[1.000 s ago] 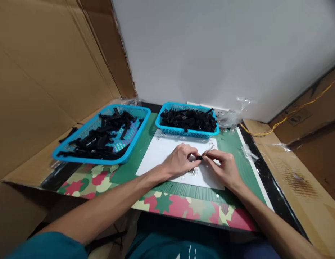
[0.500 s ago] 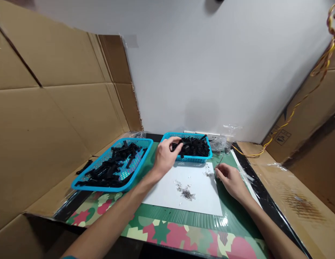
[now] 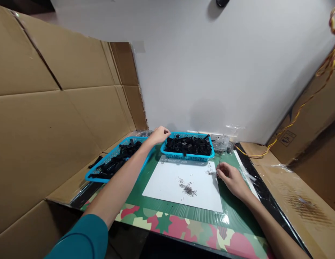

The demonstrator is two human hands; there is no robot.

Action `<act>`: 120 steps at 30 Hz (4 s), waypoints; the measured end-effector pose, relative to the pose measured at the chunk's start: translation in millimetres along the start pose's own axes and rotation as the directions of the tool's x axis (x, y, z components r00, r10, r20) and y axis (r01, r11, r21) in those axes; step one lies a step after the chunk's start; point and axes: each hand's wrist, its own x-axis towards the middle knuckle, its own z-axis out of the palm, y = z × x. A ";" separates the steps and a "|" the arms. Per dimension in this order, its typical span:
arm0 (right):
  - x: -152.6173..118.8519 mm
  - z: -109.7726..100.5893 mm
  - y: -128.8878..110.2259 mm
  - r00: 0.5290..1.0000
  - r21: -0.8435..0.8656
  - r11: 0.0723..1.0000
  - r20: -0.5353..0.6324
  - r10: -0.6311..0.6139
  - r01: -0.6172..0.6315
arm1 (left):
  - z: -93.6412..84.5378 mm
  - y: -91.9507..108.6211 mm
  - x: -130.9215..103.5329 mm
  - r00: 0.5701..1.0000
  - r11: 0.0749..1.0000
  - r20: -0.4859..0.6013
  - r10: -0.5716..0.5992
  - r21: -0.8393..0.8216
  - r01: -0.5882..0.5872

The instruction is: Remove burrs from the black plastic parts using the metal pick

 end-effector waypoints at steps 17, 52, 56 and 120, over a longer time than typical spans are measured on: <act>10.4 -44.7 18.0 0.943 0.293 0.954 -0.297 0.151 -0.060 | -53.7 -109.6 -58.0 0.988 0.860 -0.054 -0.145 0.487 0.153; 19.6 19.5 -43.4 0.952 -0.212 0.962 0.287 -0.109 0.174 | 94.4 55.5 -115.6 0.947 0.456 0.170 0.273 -0.889 0.029; 38.5 43.1 -48.0 0.950 -0.254 0.950 0.294 -0.102 0.180 | 109.7 43.6 -123.3 0.964 0.350 0.181 0.194 -0.931 0.104; 0.4 57.5 -71.5 0.943 -0.034 0.962 -0.188 -0.274 0.272 | 107.2 56.8 -153.9 0.873 0.427 0.396 0.285 -0.868 0.254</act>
